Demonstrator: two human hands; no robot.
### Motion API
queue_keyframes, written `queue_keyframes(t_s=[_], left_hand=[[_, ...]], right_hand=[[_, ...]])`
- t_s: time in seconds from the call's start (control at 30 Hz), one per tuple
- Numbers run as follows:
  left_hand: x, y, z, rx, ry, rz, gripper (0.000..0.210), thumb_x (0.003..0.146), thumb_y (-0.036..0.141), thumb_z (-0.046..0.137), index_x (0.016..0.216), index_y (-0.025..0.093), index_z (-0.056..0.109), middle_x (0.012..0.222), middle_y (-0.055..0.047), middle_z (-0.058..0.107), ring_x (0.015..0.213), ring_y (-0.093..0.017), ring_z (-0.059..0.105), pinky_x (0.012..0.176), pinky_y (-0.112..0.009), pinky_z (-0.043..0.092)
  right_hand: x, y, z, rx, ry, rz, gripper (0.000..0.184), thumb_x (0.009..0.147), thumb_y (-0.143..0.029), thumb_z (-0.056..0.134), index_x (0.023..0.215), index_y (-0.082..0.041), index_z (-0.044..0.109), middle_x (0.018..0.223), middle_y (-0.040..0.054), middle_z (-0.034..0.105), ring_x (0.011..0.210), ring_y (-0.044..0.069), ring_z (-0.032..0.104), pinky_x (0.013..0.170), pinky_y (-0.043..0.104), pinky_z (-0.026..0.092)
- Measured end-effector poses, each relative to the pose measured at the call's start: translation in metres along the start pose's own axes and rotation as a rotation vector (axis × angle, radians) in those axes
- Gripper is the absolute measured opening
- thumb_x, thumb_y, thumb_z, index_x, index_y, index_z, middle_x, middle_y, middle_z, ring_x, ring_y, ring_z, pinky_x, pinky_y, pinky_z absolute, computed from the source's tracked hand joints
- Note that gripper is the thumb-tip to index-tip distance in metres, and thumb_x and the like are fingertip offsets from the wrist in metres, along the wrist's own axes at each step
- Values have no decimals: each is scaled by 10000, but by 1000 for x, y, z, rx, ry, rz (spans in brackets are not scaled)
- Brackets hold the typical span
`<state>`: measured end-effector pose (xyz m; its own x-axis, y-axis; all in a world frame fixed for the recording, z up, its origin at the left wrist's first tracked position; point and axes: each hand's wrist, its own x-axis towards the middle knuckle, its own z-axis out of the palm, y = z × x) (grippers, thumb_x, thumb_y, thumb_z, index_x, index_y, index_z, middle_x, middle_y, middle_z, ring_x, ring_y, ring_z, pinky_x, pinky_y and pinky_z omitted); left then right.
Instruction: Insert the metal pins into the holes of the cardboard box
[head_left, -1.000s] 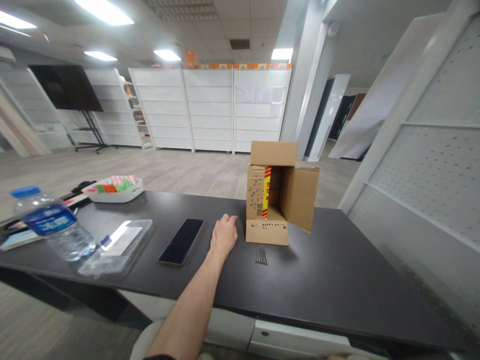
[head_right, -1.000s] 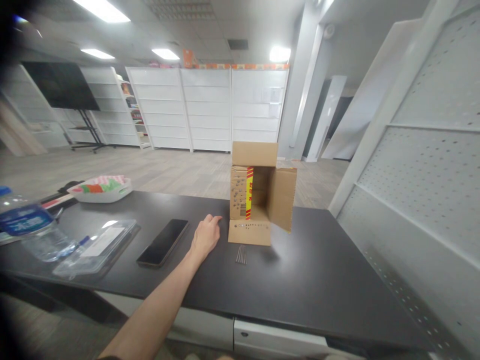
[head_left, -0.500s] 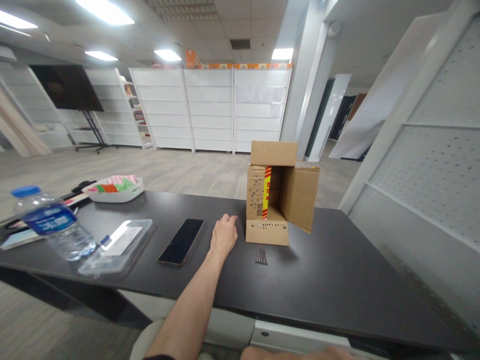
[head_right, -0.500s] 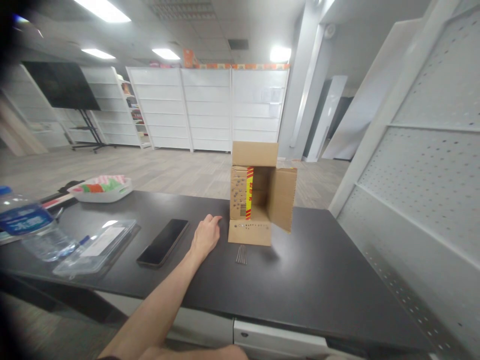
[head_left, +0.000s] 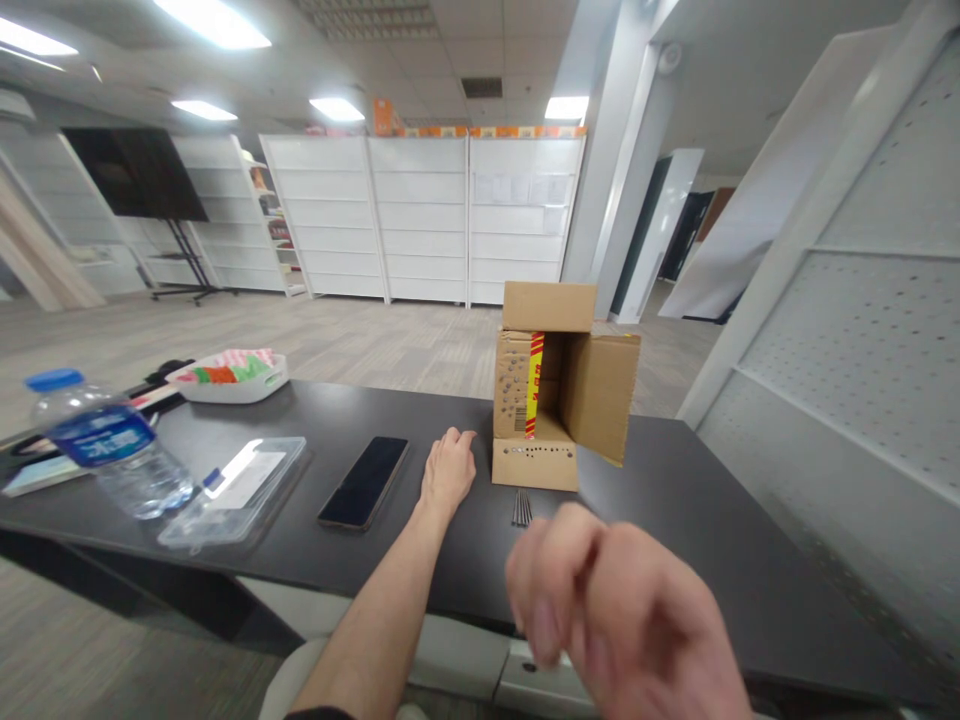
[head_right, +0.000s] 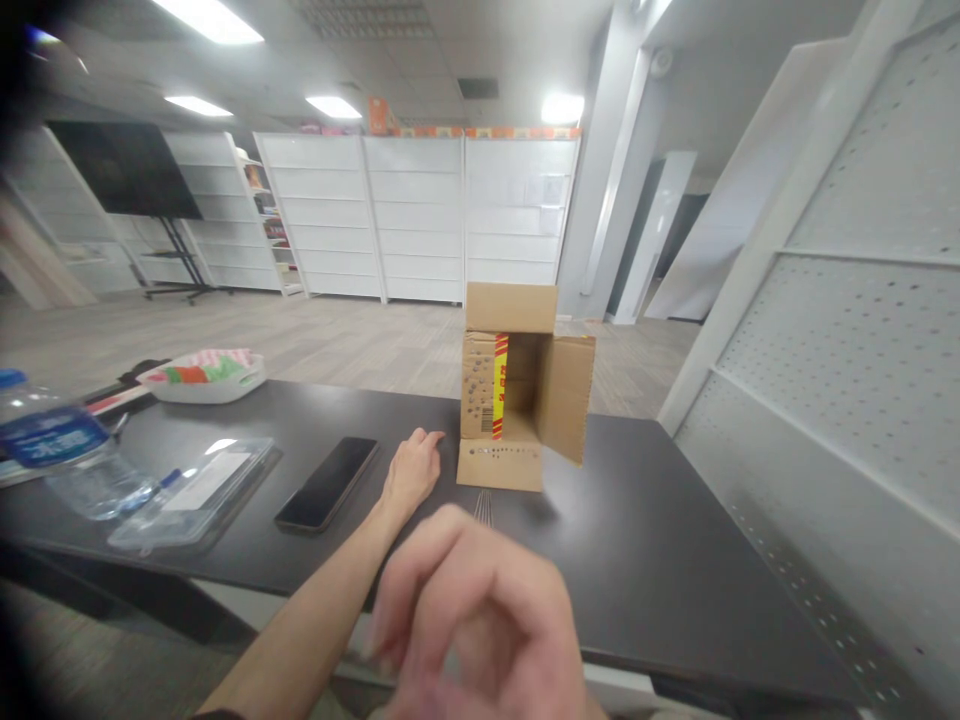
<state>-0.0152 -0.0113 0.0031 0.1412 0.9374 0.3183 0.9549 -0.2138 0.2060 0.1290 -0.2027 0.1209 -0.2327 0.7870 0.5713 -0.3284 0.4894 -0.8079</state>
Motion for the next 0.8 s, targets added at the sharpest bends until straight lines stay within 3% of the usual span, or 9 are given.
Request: queue_keyframes(t_s=[0.1, 0.17, 0.27, 0.37, 0.5, 0.8], left_hand=[[0, 0, 0, -6, 0, -1, 411, 945, 132, 375, 1285, 225, 586, 1106, -76, 608, 964, -180, 623, 908, -308, 459], [0, 1, 0, -4, -2, -6, 411, 944, 129, 380, 1289, 226, 582, 1107, -78, 605, 962, -182, 625, 898, -308, 461], [1, 0, 1, -2, -2, -8, 404, 943, 126, 387, 1282, 228, 583, 1091, -80, 602, 969, -185, 626, 891, -307, 463], [1, 0, 2, -6, 11, -2, 395, 946, 136, 391, 1277, 228, 585, 1080, -77, 599, 970, -186, 624, 891, -309, 464], [0, 0, 1, -8, 0, -2, 392, 942, 134, 402, 1277, 231, 581, 1098, -79, 593, 990, -183, 621, 912, -310, 459], [1, 0, 0, 0, 12, 9, 396, 939, 128, 397, 1274, 221, 587, 1091, -79, 600, 973, -187, 624, 901, -309, 462]], right_hand=[[24, 30, -23, -189, 163, -24, 229, 893, -330, 665, 763, -234, 502, 829, 22, 608, 751, 164, 567, 694, 310, 476], [29, 58, -46, -412, 181, 8, 159, 895, -278, 626, 802, -227, 507, 878, 27, 621, 841, 176, 588, 770, 321, 474], [25, 95, -79, -760, 85, 73, 41, 880, -240, 562, 911, -218, 548, 922, 43, 636, 879, 200, 590, 814, 352, 474], [16, 117, -98, -1057, -93, 101, 186, 850, -219, 580, 1036, -209, 574, 1005, 74, 644, 998, 249, 578, 883, 399, 463], [7, 122, -104, -1244, -206, 134, 253, 833, -247, 637, 1077, -209, 580, 1060, 91, 648, 1018, 274, 569, 902, 422, 446], [3, 124, -103, -1303, -246, 163, 290, 823, -247, 658, 1095, -205, 567, 1078, 79, 640, 1040, 264, 554, 915, 398, 409]])
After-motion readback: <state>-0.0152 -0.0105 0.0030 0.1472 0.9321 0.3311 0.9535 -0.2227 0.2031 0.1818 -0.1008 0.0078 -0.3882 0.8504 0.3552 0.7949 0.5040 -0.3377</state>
